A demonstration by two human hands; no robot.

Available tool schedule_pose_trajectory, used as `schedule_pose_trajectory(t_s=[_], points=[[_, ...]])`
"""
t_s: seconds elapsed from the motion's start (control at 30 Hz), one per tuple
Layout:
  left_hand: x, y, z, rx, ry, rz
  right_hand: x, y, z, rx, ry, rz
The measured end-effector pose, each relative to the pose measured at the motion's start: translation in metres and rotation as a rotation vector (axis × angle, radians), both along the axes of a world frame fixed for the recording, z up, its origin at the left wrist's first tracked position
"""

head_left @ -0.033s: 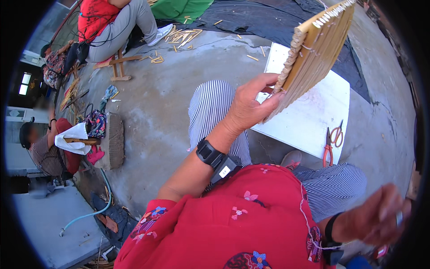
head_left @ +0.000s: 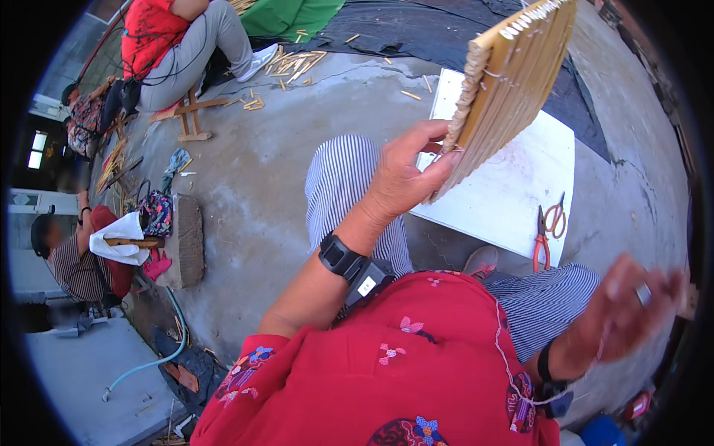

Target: The recorder is stitching together individual bamboo strips using thread and a needle to assemble a larger mat.

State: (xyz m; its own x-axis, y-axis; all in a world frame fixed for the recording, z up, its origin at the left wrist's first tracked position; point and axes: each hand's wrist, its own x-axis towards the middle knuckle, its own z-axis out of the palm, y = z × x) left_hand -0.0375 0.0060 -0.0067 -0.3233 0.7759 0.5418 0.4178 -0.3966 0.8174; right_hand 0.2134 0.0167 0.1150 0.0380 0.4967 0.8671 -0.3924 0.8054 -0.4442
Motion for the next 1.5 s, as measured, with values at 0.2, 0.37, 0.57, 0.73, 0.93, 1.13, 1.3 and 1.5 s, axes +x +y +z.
schedule_pose_trajectory(t_s=[0.2, 0.37, 0.57, 0.73, 0.93, 1.13, 1.3, 1.5], points=[[0.001, -0.002, -0.004, -0.073, -0.122, -0.036, -0.036, 0.032, -0.065, -0.828, -0.730, 0.204], [0.001, -0.005, -0.003, -0.094, -0.205, -0.049, -0.051, 0.040, -0.086, -0.748, -0.776, 0.261], [0.003, -0.006, -0.001, -0.051, -0.201, -0.069, -0.060, 0.040, -0.096, -0.629, -0.740, 0.241], [0.003, -0.007, -0.001, -0.058, -0.205, -0.073, -0.062, 0.042, -0.098, -0.568, -0.720, 0.203], [0.004, -0.007, -0.002, -0.059, -0.210, -0.081, -0.063, 0.042, -0.095, -0.606, -0.764, 0.214], [0.004, -0.008, -0.001, -0.057, -0.187, -0.076, -0.057, 0.042, -0.084, -0.739, -0.906, 0.298], [0.004, -0.007, -0.001, -0.066, -0.196, -0.078, -0.059, 0.044, -0.088, -0.670, -0.889, 0.253], [0.003, -0.007, -0.002, -0.071, -0.202, -0.078, -0.057, 0.044, -0.092, -0.679, -0.898, 0.269]])
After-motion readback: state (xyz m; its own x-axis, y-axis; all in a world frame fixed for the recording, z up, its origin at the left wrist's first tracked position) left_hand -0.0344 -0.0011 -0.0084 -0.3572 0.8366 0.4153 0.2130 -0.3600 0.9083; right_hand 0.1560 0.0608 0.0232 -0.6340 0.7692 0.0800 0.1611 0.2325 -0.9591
